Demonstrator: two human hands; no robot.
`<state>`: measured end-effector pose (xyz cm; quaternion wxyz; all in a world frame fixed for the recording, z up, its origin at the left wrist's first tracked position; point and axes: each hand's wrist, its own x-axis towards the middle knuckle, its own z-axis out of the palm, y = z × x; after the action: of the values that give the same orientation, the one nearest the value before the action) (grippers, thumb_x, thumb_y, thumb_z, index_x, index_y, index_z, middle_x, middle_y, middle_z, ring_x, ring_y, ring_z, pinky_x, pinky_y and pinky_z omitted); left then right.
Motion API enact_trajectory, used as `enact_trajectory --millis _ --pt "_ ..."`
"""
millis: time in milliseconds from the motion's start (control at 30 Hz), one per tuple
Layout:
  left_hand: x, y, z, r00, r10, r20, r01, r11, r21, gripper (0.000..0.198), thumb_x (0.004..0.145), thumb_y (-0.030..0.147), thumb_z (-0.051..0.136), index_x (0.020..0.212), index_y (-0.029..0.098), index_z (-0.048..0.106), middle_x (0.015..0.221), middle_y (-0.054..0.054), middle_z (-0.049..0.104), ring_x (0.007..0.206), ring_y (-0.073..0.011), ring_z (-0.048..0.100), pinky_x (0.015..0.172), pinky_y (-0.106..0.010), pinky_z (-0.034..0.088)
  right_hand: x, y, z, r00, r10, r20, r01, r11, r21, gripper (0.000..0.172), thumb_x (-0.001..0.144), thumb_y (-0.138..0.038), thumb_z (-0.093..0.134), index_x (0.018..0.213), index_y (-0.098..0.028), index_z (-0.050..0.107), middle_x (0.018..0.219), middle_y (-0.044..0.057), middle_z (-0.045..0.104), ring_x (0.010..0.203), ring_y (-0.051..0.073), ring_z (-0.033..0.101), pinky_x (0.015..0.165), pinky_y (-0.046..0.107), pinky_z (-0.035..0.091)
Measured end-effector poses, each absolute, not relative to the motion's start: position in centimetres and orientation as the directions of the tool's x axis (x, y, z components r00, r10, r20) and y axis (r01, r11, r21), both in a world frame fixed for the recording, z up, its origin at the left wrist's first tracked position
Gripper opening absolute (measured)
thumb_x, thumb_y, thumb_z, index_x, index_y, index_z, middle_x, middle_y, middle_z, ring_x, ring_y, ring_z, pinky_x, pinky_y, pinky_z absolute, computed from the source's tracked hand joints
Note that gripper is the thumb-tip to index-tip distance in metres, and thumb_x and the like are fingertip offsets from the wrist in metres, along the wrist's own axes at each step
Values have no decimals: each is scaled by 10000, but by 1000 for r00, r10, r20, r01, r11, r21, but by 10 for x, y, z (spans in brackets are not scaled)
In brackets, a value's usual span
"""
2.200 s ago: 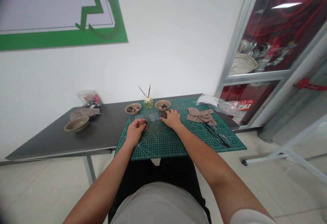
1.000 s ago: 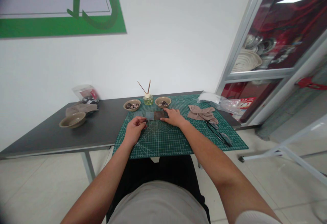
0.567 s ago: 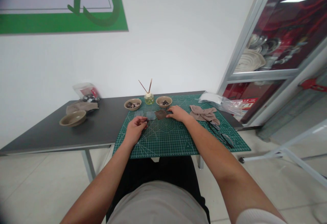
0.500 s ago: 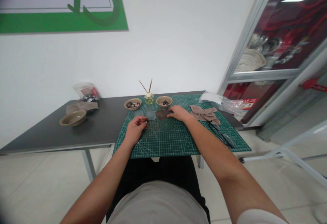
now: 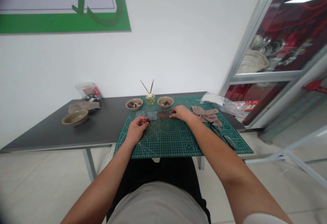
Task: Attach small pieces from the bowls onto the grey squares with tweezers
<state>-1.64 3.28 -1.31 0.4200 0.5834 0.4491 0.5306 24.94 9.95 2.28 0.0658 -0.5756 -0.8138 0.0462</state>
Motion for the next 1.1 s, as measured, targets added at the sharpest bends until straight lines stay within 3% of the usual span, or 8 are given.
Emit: enact_trajectory --millis 133,400,633,833,967,1100 --pt "-17 32 -13 39 967 252 91 -255 963 205 706 233 647 902 180 671 700 3 641 601 -132 592 607 -251 449 243 95 25 -324 943 79 937 331 -113 353 808 -457 650 1090 -259 723 1022 56 739 981 262 659 801 306 474" --pt "-18 34 -16 60 965 257 95 -261 961 198 728 249 637 912 185 668 702 9 624 610 -127 584 609 -243 437 240 96 36 -441 897 5 896 441 -45 334 797 -223 628 1106 -314 717 1093 21 722 1050 273 641 898 347 462" --pt "-18 34 -17 64 957 284 143 -290 946 186 733 243 628 893 178 696 655 27 587 593 -105 517 592 -222 391 237 80 42 -225 968 114 974 227 -1 360 843 -208 492 1153 -228 674 1049 113 718 966 270 660 830 348 468" --pt "-16 31 -11 30 961 275 128 -276 952 212 689 255 693 884 172 690 659 30 593 597 -105 528 614 -228 412 241 71 29 45 970 238 979 5 -206 364 846 -275 520 1183 -186 625 1029 118 717 926 245 658 757 287 445" --pt "-15 33 -12 23 971 236 116 -237 965 271 668 257 721 921 164 692 720 1 648 650 -127 583 659 -247 446 243 69 26 89 972 219 953 -20 -301 280 844 -300 528 1045 -175 677 948 108 726 865 230 655 693 268 409" --pt "-17 34 -14 18 971 237 188 -236 953 248 679 282 713 900 171 712 677 11 636 619 -125 572 624 -242 429 242 52 26 125 936 330 925 11 -381 248 840 -340 533 959 -182 683 858 72 720 768 201 632 618 251 363"
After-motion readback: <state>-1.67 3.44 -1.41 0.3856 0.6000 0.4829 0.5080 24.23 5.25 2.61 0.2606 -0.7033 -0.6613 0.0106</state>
